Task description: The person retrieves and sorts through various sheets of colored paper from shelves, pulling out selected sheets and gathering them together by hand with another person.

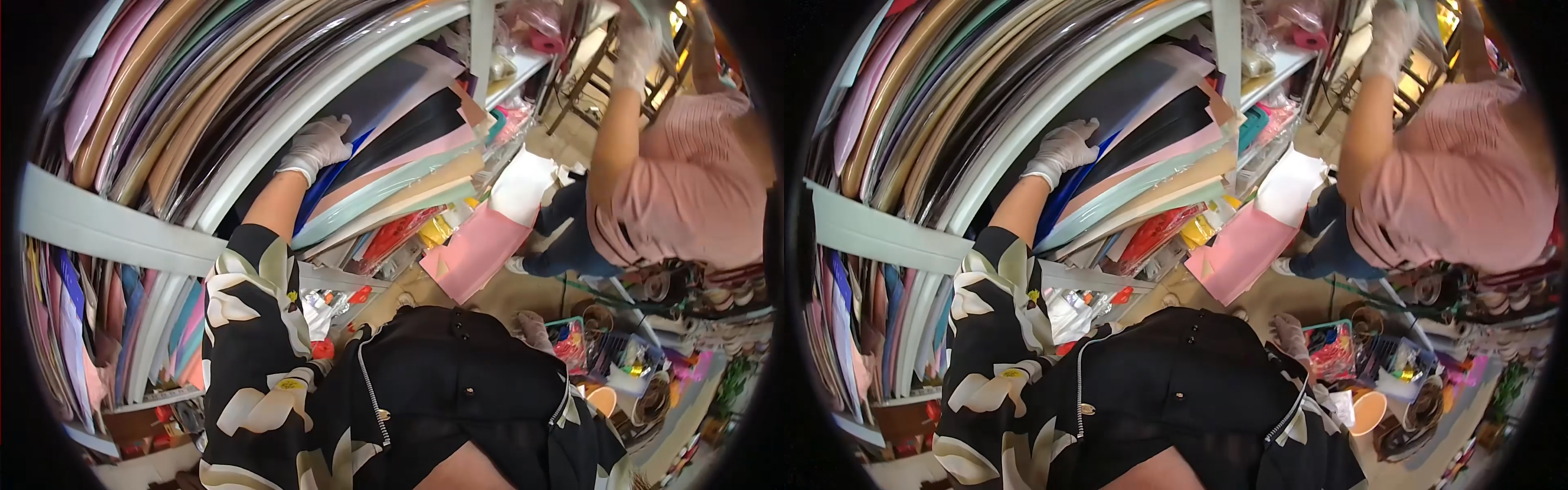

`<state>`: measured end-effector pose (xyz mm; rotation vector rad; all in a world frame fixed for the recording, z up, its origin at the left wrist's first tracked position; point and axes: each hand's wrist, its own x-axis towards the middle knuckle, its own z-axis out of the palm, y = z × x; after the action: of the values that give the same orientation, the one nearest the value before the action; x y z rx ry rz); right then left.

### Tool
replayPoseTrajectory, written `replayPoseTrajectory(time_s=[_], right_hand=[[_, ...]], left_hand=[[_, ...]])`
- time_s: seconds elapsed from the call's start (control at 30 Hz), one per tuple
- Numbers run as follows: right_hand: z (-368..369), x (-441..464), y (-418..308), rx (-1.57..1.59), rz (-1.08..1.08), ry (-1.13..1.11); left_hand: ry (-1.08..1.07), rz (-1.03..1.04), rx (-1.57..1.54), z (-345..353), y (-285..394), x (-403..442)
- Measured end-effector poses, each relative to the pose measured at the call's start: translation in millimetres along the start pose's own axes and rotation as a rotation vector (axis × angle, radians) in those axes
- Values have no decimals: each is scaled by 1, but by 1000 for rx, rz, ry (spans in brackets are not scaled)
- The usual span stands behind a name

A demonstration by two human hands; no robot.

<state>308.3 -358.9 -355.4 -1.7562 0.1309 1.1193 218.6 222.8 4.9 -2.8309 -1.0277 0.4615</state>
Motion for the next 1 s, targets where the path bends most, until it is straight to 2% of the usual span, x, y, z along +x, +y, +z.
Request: replayPoseTrajectory(time_s=[0.13, 0.27, 0.43, 0.53, 0.6, 0.67, 0.77, 0.83, 0.93, 1.0], right_hand=[[0, -1, 16, 113, -25, 51], [-4, 6, 39, 195, 7, 19], [-5, 16, 65, 183, 27, -11], [-8, 18, 70, 185, 43, -2], [-9, 15, 67, 191, 68, 27], [-14, 16, 72, 203, 44, 20], [-17, 12, 69, 122, 2, 38], [-20, 12, 70, 143, 1, 47], [-19, 9, 66, 148, -5, 83], [-18, 3, 64, 139, -12, 106]], left_hand=[[160, 119, 7, 12, 8, 5], [187, 119, 14, 13, 7, 6], [43, 77, 36, -10, 2, -2], [448, 212, 62, 11, -15, 11], [604, 312, 143, 25, -41, 34], [664, 297, 155, 45, -65, 62], [574, 166, 186, 49, -64, 70], [463, 161, 351, 13, -20, 26], [448, 202, 296, 7, -14, 26], [289, 132, 136, -4, -11, 29]])
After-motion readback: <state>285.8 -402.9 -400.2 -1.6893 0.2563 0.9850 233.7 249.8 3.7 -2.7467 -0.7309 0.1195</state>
